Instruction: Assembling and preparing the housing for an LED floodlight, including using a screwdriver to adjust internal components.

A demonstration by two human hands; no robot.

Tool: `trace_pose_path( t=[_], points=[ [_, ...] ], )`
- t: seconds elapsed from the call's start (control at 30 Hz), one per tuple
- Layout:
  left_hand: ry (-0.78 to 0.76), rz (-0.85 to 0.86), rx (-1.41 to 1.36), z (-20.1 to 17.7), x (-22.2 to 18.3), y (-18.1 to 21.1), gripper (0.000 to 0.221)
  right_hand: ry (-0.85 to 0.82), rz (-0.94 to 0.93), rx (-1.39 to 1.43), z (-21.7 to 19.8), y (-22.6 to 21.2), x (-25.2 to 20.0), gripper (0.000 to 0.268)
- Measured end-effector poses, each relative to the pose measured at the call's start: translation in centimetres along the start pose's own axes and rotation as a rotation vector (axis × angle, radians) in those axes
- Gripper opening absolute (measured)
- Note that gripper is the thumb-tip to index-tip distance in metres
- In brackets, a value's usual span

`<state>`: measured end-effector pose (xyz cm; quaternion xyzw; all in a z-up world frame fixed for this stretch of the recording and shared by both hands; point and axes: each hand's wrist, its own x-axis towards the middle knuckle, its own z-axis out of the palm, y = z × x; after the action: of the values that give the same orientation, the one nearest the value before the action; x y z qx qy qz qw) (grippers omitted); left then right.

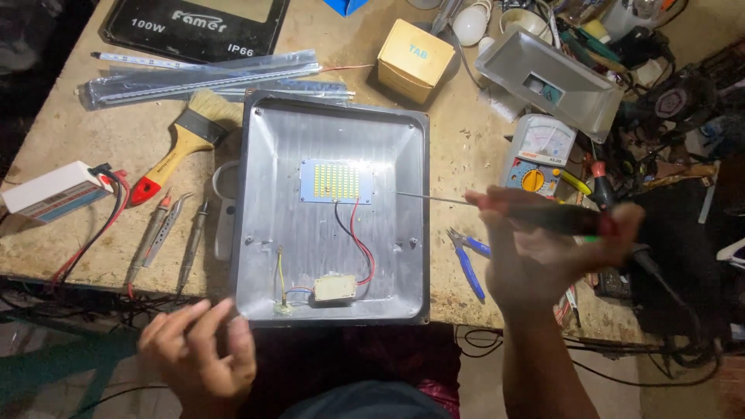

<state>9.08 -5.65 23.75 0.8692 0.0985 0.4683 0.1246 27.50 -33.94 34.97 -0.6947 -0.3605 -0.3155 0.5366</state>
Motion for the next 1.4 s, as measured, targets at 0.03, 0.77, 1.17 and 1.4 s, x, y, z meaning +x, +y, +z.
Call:
trace_pose_path(
  t=[0.03, 0.77, 1.17, 1.4],
  points=[
    [-0.106, 0.130, 0.001, 0.2, 1.9, 0.9, 0.023, 0.117, 0.011, -0.045, -1.0, -0.3, -0.9, 0.117],
    [-0.528, 0.395, 0.123, 16.0, 5.1, 7.9, 0.060, 0.221, 0.318, -0.288, -11.0, -2.7, -6.4, 0.099],
    [-0.584, 0.336, 0.138, 16.4, 5.9, 8.1, 0.054, 0.242, 0.364, -0.271, -10.5, -1.8, -6.3, 0.093],
    [-0.725, 0.271, 0.093, 15.1, 6.1, 8.2, 0.066, 0.282, 0.308, -0.302, -10.7, -0.4, -6.6, 0.078]
  ],
)
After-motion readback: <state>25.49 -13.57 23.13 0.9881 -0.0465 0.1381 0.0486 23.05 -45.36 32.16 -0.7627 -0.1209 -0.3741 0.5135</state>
